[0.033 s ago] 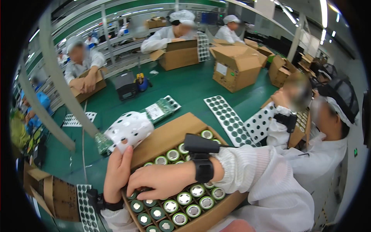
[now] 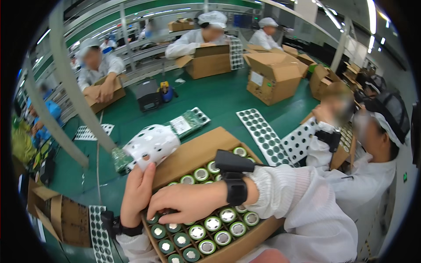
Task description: Placing circular insulation stickers onto the terminals of cylindrical battery cells arranged in a grid inside a box.
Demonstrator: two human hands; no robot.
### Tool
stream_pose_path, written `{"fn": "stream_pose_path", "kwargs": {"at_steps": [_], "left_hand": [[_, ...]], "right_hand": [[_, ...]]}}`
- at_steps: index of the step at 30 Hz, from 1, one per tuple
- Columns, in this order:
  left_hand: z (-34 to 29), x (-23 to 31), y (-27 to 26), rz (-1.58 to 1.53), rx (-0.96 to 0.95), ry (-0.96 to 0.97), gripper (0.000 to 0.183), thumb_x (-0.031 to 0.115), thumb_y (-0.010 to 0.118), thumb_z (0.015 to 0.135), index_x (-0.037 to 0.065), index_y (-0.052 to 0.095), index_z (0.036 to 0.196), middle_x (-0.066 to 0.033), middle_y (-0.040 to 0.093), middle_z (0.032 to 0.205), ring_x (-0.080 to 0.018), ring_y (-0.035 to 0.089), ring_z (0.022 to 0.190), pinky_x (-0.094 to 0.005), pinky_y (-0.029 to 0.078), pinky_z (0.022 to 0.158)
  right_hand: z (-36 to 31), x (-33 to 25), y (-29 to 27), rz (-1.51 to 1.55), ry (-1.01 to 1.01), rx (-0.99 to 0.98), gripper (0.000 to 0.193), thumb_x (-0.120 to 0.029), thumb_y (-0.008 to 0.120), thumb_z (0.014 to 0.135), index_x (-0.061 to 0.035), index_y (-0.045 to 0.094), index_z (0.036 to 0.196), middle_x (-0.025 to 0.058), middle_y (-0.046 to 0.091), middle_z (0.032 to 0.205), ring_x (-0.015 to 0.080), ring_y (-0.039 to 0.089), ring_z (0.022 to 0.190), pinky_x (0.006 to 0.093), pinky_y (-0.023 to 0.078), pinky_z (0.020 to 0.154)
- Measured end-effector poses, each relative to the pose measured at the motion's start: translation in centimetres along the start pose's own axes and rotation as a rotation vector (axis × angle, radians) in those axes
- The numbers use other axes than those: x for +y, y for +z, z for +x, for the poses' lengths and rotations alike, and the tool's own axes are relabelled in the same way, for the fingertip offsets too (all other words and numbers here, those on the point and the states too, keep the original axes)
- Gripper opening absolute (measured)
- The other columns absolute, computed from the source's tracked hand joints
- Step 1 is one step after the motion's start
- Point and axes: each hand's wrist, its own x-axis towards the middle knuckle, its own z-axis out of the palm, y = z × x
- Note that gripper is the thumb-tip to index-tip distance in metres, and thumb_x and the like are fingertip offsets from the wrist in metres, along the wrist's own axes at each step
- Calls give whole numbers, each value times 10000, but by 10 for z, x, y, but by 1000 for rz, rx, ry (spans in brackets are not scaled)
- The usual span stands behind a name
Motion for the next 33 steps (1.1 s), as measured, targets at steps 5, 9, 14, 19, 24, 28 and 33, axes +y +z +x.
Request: {"fn": "stream_pose_path", "kwargs": {"at_steps": [5,9,14,19,24,28,33], "left_hand": [[1,4,-1,-180,19,25,335,184,427,1023,-41,580,1217,-110,639,1176,-175,569,1089,-301,417,967],[-2,1,-4,-424,37,-59,377,237,418,1036,-42,565,1242,-82,616,1198,-144,552,1084,-278,417,962],[-3,6,-5,-520,76,-81,414,278,404,1041,-43,556,1255,-65,607,1207,-160,538,1121,-293,377,1013],[6,-7,-3,-318,59,-79,409,290,411,1039,-42,593,1192,-99,604,1181,-151,541,1076,-299,406,951],[2,-41,-17,-97,277,-78,418,319,466,1014,-47,599,1167,-125,584,1154,-216,565,1051,-315,421,925],[3,-28,-14,-532,312,-251,510,339,518,991,-83,489,1275,-163,526,1275,-220,529,1184,-325,421,1012],[8,-43,1,-484,234,-226,543,353,511,993,-88,452,1304,-174,509,1291,-233,534,1180,-319,429,1004]], "right_hand": [[2,3,-12,-41,5,142,210,-138,613,876,-3,648,1033,133,665,917,219,651,822,327,516,736],[5,8,-24,79,80,292,182,-148,590,925,-12,641,1035,76,646,920,150,605,841,277,495,732],[4,23,-42,150,243,463,158,-124,570,959,-18,620,1064,7,640,941,55,571,817,215,477,730],[4,31,-47,-104,147,666,147,-101,618,918,-4,640,1026,19,658,912,72,606,831,231,502,729],[23,41,-48,-197,54,740,108,-108,663,809,-22,630,864,65,649,775,145,620,718,287,497,638],[24,44,-53,-208,-23,766,101,-114,662,786,-28,626,826,84,636,757,196,621,694,316,491,622],[4,40,-48,-151,41,767,99,-103,656,787,-16,619,817,95,628,762,201,622,694,314,497,634]]}}
